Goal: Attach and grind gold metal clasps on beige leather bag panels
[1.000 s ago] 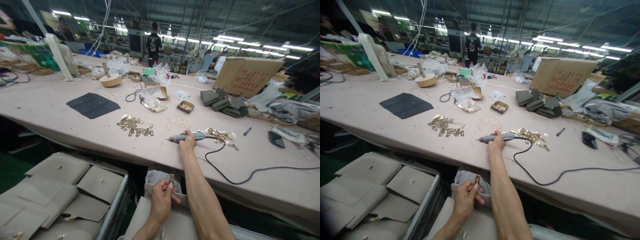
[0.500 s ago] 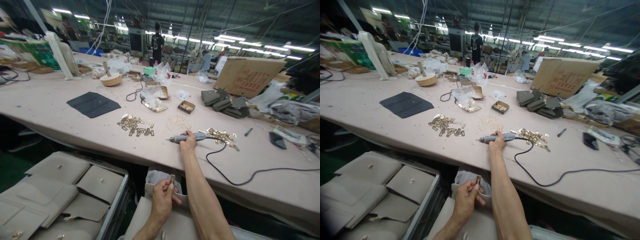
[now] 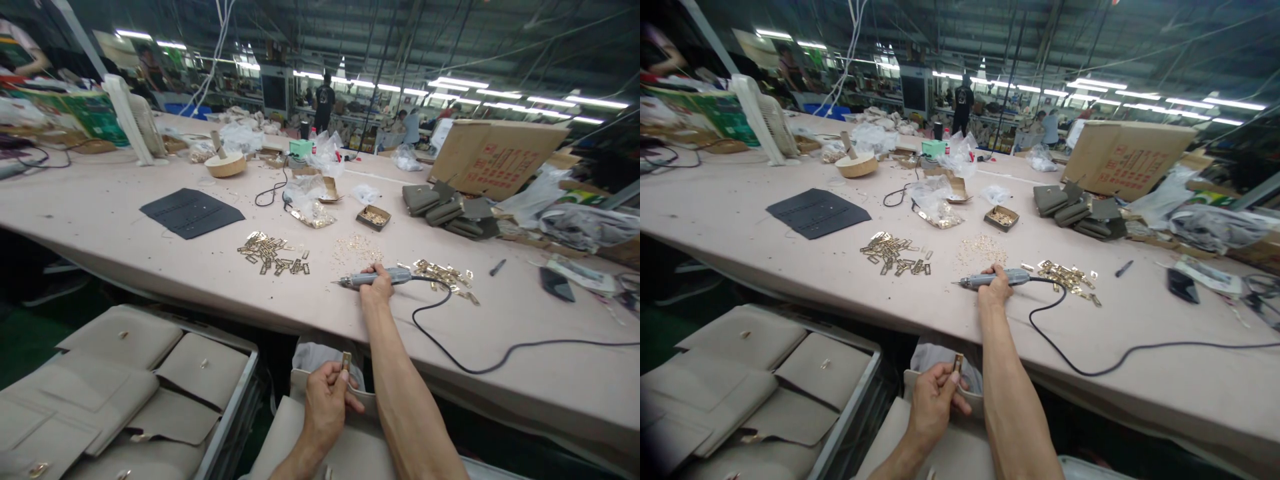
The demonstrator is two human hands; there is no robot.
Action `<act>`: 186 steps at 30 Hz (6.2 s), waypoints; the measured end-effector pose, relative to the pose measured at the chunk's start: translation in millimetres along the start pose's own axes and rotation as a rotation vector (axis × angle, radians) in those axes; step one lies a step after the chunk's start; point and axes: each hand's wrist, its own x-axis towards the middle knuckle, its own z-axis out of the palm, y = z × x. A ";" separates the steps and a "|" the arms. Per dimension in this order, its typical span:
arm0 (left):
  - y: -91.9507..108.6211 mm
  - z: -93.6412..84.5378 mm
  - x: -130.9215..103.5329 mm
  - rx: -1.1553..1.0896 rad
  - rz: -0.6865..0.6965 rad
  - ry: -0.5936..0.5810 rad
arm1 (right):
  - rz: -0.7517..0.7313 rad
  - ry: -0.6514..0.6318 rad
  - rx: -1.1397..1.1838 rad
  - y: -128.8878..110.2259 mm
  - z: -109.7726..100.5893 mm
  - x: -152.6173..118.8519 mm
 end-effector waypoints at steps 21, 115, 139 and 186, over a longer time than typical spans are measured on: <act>-3.7 -3.2 2.4 0.002 -0.012 -0.015 | -0.085 0.082 0.040 2.1 -6.5 7.2; 32.8 12.1 15.4 0.209 0.073 -0.386 | 0.126 -0.060 0.004 -78.0 -80.5 -20.2; 17.4 13.6 12.7 0.078 0.072 -0.222 | 0.160 -0.079 0.060 -85.7 -79.3 -21.1; 30.6 14.1 -3.6 -0.034 0.001 -0.114 | -0.378 -0.714 -0.594 -86.8 -110.0 -175.5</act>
